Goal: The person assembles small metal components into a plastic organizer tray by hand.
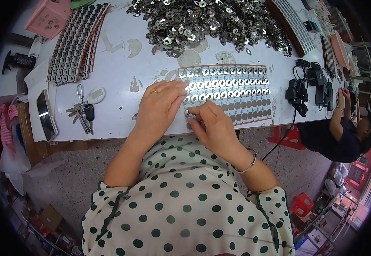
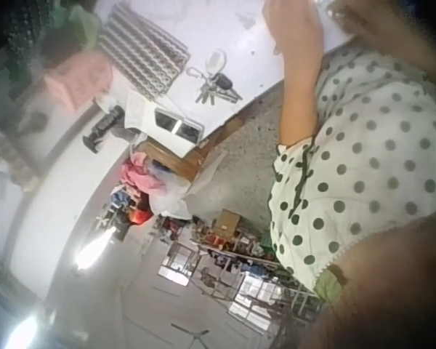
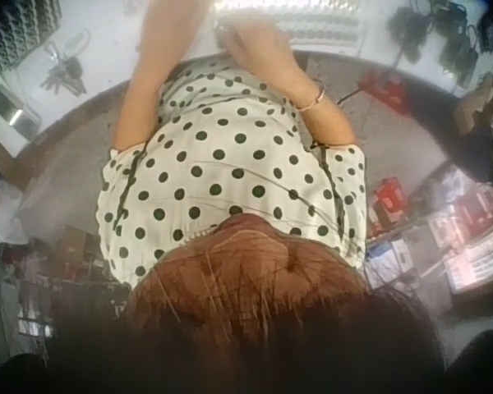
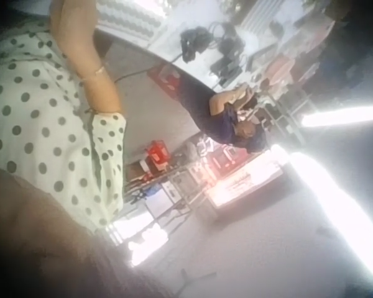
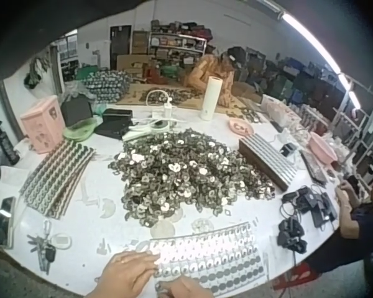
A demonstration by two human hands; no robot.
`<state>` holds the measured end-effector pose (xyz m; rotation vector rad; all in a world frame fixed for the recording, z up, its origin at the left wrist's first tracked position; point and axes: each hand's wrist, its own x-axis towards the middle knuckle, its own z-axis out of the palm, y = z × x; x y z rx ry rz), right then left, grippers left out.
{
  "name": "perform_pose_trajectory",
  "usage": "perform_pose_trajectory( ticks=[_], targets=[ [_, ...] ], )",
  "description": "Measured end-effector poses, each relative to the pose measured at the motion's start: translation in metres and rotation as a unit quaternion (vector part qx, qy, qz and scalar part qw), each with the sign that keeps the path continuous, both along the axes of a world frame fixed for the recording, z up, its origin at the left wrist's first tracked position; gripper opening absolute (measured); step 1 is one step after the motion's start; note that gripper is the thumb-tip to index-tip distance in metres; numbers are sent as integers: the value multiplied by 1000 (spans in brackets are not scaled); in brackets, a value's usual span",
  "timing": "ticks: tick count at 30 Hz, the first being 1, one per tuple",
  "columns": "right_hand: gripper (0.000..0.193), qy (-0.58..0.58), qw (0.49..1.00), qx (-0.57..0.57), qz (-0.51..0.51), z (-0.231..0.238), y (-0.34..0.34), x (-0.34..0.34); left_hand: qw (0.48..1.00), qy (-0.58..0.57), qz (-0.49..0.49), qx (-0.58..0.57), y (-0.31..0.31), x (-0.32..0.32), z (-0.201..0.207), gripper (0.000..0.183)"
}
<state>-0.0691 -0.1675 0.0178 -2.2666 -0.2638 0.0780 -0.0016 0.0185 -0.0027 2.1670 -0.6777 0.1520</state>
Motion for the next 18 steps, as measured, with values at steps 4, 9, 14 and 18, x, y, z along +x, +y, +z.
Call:
perform_pose_trajectory(
  ticks=[4, 9, 14, 18],
  targets=[
    [29, 76, 994, 82, 19, 7, -12, 6, 1000, -7, 11, -13, 1, -6, 9, 12],
    [34, -2, 985, 171, -34, 27, -12, 21, 955, 236, 4, -179, 2, -17, 24, 13],
    [36, -100, 986, 135, 24, 18, -12, 32, 957, 248, -17, -148, -2, -19, 35, 14],
    [27, 15, 966, 257, -38, 11, -14, 26, 946, 291, 24, -144, 0, -26, 37, 17]
  ],
)
